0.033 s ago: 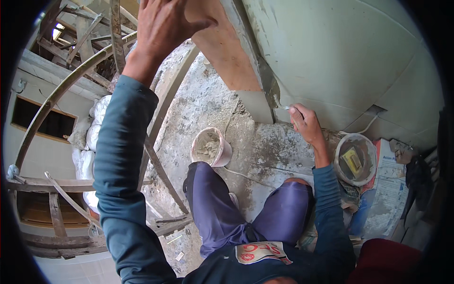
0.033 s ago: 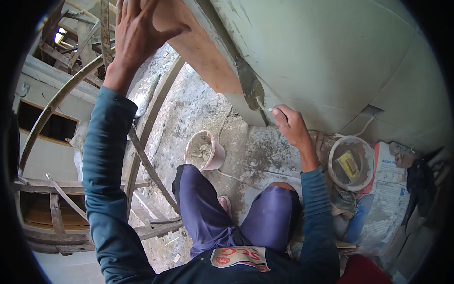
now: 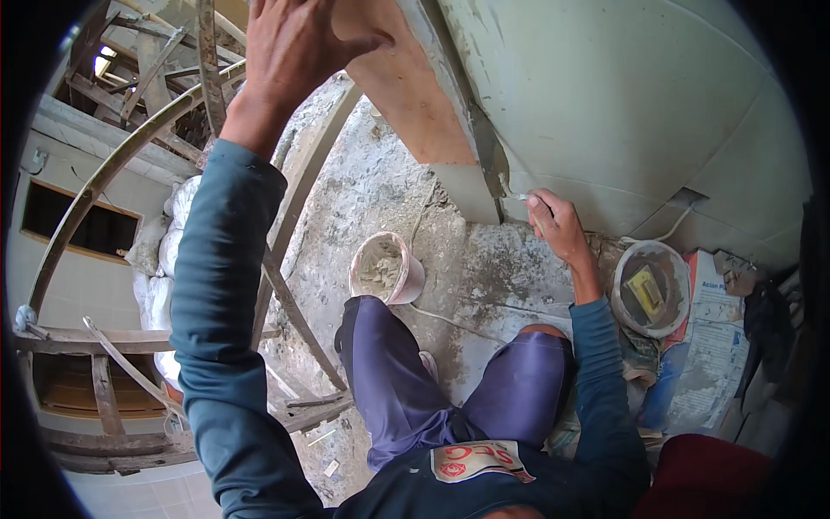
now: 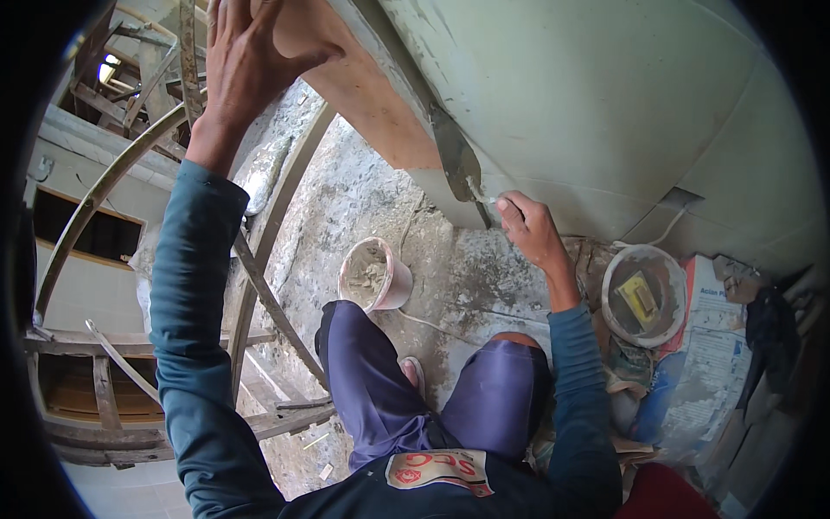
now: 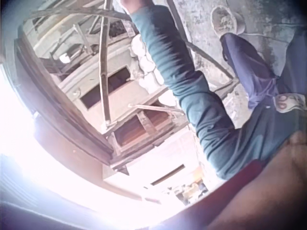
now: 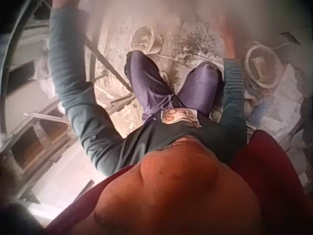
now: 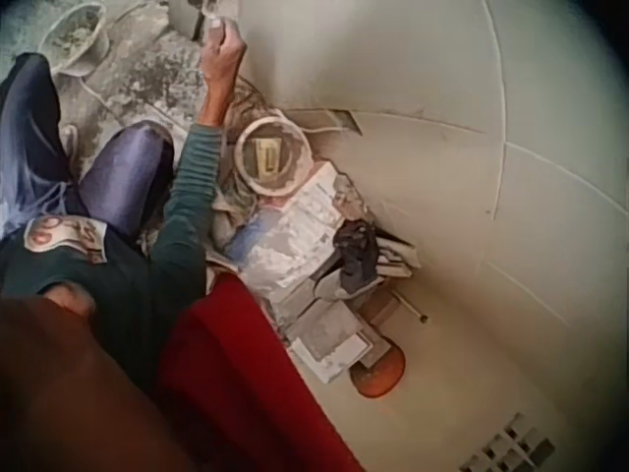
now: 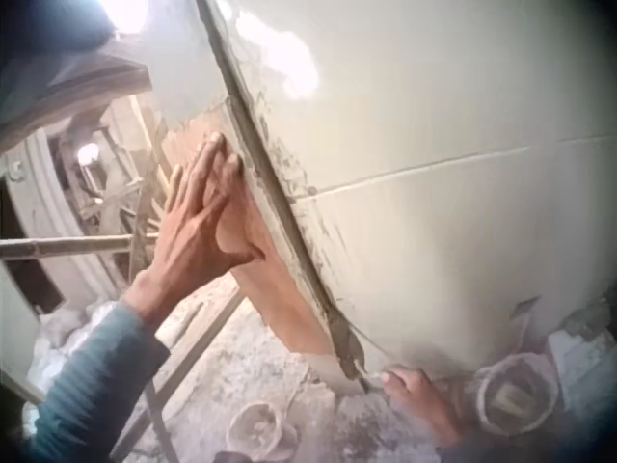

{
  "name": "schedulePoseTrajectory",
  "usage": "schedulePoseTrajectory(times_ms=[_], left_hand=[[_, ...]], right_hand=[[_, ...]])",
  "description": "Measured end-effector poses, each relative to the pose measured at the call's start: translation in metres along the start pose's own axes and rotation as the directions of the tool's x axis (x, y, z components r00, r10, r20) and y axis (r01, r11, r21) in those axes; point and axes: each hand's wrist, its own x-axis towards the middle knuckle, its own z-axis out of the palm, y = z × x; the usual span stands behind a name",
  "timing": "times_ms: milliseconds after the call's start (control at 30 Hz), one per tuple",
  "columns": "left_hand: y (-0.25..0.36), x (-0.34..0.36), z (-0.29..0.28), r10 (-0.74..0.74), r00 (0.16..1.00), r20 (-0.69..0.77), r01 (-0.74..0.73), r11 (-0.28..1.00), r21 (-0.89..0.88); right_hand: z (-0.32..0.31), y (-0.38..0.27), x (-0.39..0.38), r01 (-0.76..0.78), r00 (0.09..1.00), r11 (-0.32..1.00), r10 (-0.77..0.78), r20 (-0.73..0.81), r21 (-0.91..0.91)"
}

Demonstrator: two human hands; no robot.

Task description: The person applies mortar to a wall corner using a trowel while holding a board in place. They scoop mortar from a bucket and spread it along the edge of the board.

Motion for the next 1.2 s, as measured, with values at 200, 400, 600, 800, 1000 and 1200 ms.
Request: schedulePoseTrajectory(times_ms=[200, 400, 600, 800, 1000, 1200], left_hand=[[0.005, 0.0, 0.01, 0.06, 0.996, -0.073, -0.061, 0.998, -0.016], [0.0, -0.003, 0.011, 0.041, 0.998, -0.041, -0.038, 0.996, 0.077], [0.0, 0.004, 0.019, 0.207, 0.971, -0.124, -0.203, 0.978, 0.04], [0.006, 0.003, 0.017, 0.166, 0.982, -0.092, -0.162, 0.986, 0.05], [-0.001, 0.004, 0.011, 0.158, 0.987, -0.007, -0.157, 0.983, 0.091], [-0.004, 0.005, 0.017, 0.203, 0.979, -0.007, -0.201, 0.972, 0.12]], right_hand=[[0.02, 0.04, -0.007, 0.037, 0.996, 0.967, -0.055, 0.066, 0.251], [0.025, 0.038, -0.026, 0.014, 0.992, 0.908, -0.063, 0.105, 0.419], [0.005, 0.054, 0.02, 0.075, 0.995, 0.927, -0.091, 0.027, 0.367], [0.019, 0.083, 0.019, 0.074, 0.971, 0.912, -0.158, 0.179, 0.403], [0.019, 0.085, 0.01, 0.035, 0.978, 0.867, -0.133, 0.162, 0.497], [0.016, 0.114, 0.042, 0.039, 0.971, 0.882, -0.145, 0.192, 0.47]])
